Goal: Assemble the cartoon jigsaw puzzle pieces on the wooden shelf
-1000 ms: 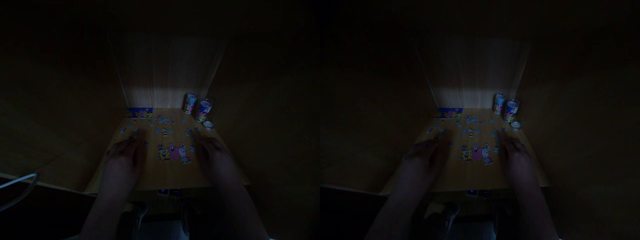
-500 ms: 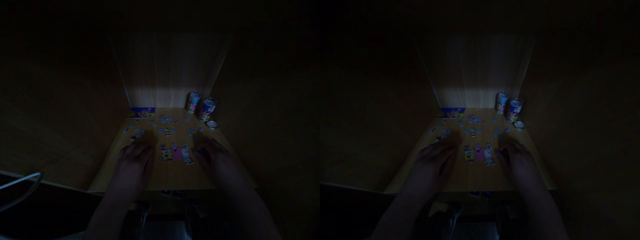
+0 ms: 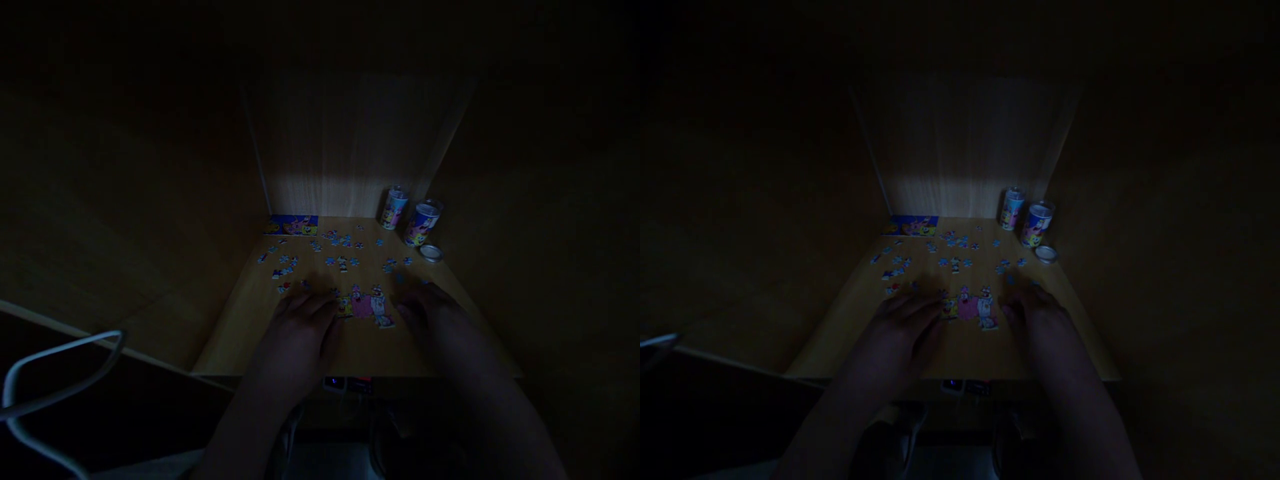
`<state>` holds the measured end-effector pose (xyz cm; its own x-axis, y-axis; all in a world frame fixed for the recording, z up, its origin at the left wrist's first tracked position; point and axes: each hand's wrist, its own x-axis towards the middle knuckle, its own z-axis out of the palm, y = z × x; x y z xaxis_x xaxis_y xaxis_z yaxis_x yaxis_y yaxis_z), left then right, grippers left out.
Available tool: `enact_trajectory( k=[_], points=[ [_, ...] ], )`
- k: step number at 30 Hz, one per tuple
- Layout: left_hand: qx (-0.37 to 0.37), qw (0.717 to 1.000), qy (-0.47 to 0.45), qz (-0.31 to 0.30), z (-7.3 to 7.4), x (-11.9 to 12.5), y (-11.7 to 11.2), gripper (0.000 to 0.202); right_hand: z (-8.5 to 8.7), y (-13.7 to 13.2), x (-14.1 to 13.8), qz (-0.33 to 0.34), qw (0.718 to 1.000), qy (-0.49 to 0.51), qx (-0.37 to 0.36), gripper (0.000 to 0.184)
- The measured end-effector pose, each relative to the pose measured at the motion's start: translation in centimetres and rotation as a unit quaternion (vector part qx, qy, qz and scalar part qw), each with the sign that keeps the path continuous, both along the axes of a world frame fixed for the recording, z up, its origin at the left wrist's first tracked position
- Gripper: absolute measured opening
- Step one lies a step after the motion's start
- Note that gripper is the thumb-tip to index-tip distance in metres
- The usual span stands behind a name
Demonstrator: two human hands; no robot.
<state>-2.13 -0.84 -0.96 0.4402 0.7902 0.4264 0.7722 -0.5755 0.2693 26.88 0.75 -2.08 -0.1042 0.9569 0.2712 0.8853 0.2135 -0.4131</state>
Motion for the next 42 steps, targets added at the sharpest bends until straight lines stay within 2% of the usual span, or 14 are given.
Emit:
enact_trajectory(
  k=[4, 9, 11, 14, 16, 19, 22, 26, 29, 33, 37, 42],
  points=[
    [-0.006, 1.000, -0.007, 0.004, 0.1, 0.1, -0.1, 0.024, -0.4, 0.0, 0.1, -0.008, 1.000, -0.002, 0.000, 0.026],
    [-0.005, 1.000, -0.010, -0.004, 0.1, 0.0, -0.1, 0.026, -0.1, -0.3, -0.2, -0.004, 0.997, 0.072, -0.019, 0.021],
    [-0.001, 1.000, -0.010, -0.011, 0.0, 0.0, -0.1, 0.027, 0.4, -0.4, -0.5, 0.000, 0.994, 0.108, -0.015, 0.020],
    [-0.008, 1.000, -0.010, -0.017, 0.1, 0.0, 0.0, 0.025, 2.0, 0.0, -1.2, 0.016, 0.988, 0.152, 0.009, 0.029],
    [-0.018, 1.000, -0.011, -0.018, 0.3, 0.0, 0.0, 0.024, 3.6, 1.0, -1.9, 0.049, 0.985, 0.165, 0.016, 0.023],
    [-0.020, 0.999, -0.015, -0.021, 0.4, 0.0, -0.1, 0.023, 6.0, 4.2, -3.6, 0.116, 0.984, 0.137, -0.007, 0.015],
    [-0.013, 0.999, -0.017, -0.024, 0.5, 0.0, -0.1, 0.023, 7.2, 8.1, -5.6, 0.181, 0.975, 0.116, -0.052, 0.008],
    [-0.014, 0.999, -0.020, -0.020, 0.5, 0.0, -0.2, 0.024, 6.2, 11.3, -7.7, 0.263, 0.918, 0.222, -0.197, 0.004],
    [-0.018, 0.999, -0.022, -0.021, 0.5, 0.1, -0.2, 0.025, 4.5, 11.4, -8.3, 0.273, 0.899, 0.256, -0.227, 0.009],
    [-0.020, 0.999, -0.025, -0.024, 0.5, 0.1, -0.1, 0.025, 3.3, 10.9, -8.4, 0.279, 0.901, 0.255, -0.214, 0.007],
    [-0.022, 0.999, -0.027, -0.028, 0.4, 0.1, 0.0, 0.025, 3.1, 11.2, -8.7, 0.278, 0.914, 0.231, -0.183, 0.001],
    [-0.028, 0.999, -0.022, -0.024, 0.5, 0.1, -0.1, 0.026, 2.9, 11.3, -8.9, 0.281, 0.925, 0.193, -0.166, 0.005]
  ],
)
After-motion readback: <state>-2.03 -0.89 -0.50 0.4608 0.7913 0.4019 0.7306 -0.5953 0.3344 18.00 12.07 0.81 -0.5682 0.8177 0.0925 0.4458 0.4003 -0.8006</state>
